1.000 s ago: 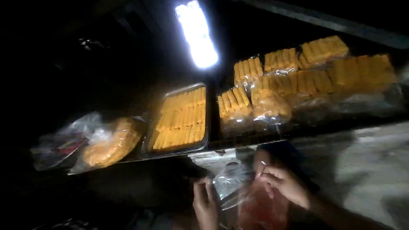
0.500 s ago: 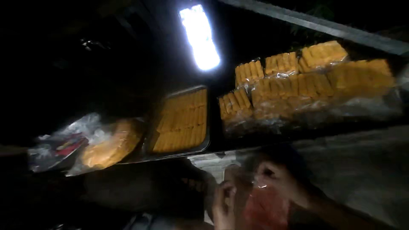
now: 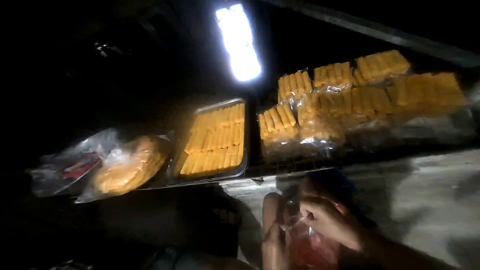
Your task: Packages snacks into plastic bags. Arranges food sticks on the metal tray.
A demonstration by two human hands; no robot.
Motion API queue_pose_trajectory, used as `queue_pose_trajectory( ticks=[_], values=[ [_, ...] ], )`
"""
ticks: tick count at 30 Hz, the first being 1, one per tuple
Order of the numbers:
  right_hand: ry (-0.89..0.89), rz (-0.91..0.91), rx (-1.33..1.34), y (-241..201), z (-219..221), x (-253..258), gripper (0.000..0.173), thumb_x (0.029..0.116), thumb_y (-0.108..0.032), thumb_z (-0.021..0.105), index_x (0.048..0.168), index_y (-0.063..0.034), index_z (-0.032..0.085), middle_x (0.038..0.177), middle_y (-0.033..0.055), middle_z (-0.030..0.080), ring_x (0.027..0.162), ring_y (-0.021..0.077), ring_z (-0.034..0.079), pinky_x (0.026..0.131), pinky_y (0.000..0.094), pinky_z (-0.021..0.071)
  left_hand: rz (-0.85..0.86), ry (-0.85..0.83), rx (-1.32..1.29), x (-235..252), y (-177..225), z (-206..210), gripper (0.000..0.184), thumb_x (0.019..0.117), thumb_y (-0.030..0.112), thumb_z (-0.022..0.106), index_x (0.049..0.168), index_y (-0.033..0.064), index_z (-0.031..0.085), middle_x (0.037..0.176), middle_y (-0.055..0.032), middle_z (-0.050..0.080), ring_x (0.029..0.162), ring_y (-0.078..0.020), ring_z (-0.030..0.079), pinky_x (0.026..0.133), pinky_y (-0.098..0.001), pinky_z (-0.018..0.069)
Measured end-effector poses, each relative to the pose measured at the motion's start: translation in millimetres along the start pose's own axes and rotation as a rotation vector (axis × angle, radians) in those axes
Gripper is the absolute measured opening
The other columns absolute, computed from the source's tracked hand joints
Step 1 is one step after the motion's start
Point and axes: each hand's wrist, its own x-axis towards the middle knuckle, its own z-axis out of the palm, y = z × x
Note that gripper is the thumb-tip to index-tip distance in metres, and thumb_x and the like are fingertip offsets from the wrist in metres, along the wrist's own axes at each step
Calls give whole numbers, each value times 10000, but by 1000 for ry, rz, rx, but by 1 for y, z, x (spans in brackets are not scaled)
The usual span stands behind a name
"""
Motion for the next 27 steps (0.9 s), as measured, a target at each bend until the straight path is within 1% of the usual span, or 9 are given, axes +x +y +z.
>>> queue_pose_trajectory(
  ticks=[3,5,8,14,17,19,22,24,27],
  values=[
    [-7,-62,-42,-2,11,0,114,921,-40,661,978,52,698,987,224,695,937,362,685,853,538,559,107,76,166,-3,5,5,387,869,69,737,1185,-131,637,1195,-321,641,1121,-463,638,963,-549,535],
    [-5,-102,-81,-7,19,0,119,914,-35,669,1000,40,704,1016,219,705,968,365,696,870,538,567,245,150,243,-2,1,10,331,827,37,750,1132,-75,689,1182,-314,643,1096,-491,633,927,-570,540],
    [-32,-70,-148,-17,20,1,163,929,-28,643,1066,41,699,1089,229,704,1045,385,687,919,551,546,351,203,328,3,-1,13,158,797,18,720,951,-17,739,975,-215,710,938,-424,684,814,-549,563],
    [-2,82,-343,4,8,2,325,1005,-107,571,1307,-10,639,1270,231,657,1185,390,640,1005,547,521,1,90,253,5,-12,11,278,930,76,660,1144,-102,670,1093,-260,699,1012,-405,706,857,-537,587],
    [23,72,-268,21,7,3,298,983,-105,608,1253,4,673,1270,227,662,1204,375,629,1038,538,502,-86,27,133,2,-17,10,331,950,68,641,1237,-93,609,1180,-264,668,1016,-388,703,857,-530,587],
    [34,33,-261,32,6,6,276,957,-124,640,1203,-10,694,1220,209,678,1152,351,652,1007,525,527,49,33,12,-2,-27,13,272,913,27,655,1159,-88,649,1233,-268,633,1090,-369,667,920,-495,567],
    [-44,58,-209,42,-2,16,214,927,-98,666,1102,23,689,1086,219,688,1021,361,673,916,552,545,297,57,-150,0,-41,20,82,842,-14,683,909,-41,724,1172,-232,672,978,-252,706,829,-361,602],
    [-77,30,-185,45,-6,19,191,923,-71,653,1080,30,694,1073,214,692,1004,345,678,904,526,554,330,-22,-264,2,-45,21,75,870,-27,668,872,-27,743,1181,-218,678,1008,-219,704,869,-335,597],
    [-146,-34,-194,39,-13,23,227,943,-56,630,1143,14,713,1105,208,708,1058,341,678,968,522,538,295,-37,-221,11,-52,28,169,889,-44,652,947,33,791,1191,-162,705,1078,-225,700,942,-352,584]
  ],
)
